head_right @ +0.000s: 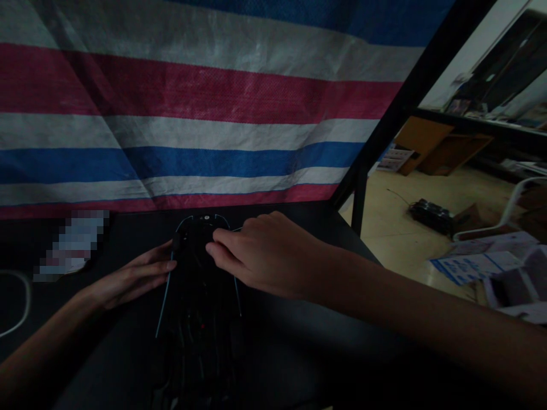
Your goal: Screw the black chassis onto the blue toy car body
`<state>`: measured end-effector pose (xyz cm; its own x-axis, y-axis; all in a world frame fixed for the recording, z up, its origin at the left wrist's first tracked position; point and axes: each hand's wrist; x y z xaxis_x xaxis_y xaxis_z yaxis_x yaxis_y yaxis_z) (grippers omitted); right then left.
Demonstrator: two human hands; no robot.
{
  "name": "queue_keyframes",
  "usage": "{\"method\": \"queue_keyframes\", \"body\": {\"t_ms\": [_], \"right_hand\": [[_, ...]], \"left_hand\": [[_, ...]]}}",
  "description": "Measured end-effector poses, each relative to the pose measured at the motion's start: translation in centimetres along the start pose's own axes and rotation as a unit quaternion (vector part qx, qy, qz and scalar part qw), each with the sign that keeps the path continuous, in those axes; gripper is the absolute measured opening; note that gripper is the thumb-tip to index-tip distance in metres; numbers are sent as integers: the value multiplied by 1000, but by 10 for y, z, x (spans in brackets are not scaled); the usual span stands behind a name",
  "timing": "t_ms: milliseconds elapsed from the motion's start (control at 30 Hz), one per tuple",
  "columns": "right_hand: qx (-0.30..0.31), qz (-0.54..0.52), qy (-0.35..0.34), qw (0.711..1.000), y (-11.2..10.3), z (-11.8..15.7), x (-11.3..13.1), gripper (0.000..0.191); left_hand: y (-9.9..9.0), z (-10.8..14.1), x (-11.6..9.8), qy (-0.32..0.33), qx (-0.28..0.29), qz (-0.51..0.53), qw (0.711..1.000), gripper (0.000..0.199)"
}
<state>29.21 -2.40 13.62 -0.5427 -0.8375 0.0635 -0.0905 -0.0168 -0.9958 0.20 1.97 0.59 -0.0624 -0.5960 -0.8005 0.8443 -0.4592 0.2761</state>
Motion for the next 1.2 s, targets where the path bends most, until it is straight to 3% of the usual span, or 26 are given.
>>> {"method": "queue_keyframes", "body": {"t_ms": [67,167,233,367,467,567,700,800,900,1000,1200], "right_hand": [[-24,-47,-13,999,1,0,1,14],[-26,-103,-39,994,4,1,0,15],[-20,-76,-19,997,7,0,-2,14],[-43,-4,39,998,9,-1,-4,32],[-56,-80,0,995,8,0,-2,18],[-59,-125,-51,989,7,1,-4,27],[-9,-37,-50,998,6,0,-10,23],[13,29,-20,999,4,3,-13,30],[-14,-7,-22,1000,2,6,-13,17],[-13,-72,-52,996,2,7,-13,21],[6,22,5,1000,3,6,-11,28]], "left_hand": [[2,0,-1,-2,-3,-1,1000,80],[1,0,0,-4,-11,0,1000,84],[-1,-1,1,-5,-15,0,1000,84],[-1,0,1,-2,-4,2,1000,80],[0,0,0,-1,-2,6,1000,79],[0,0,1,5,6,3,1000,74],[-2,0,2,13,15,4,1000,69],[-2,0,2,14,22,6,1000,70],[-2,0,1,10,24,8,1000,71],[0,0,0,7,14,7,1000,71],[2,1,-1,13,19,2,1000,71]]}}
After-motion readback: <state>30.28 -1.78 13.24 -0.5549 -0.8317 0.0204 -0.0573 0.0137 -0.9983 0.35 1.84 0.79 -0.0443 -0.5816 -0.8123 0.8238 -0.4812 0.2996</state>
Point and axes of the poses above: each hand's wrist, its own z-axis away from the middle knuckle, its own y-axis out of the palm, x = y × z, and after that the axes turned 14 degrees about -y, right-handed
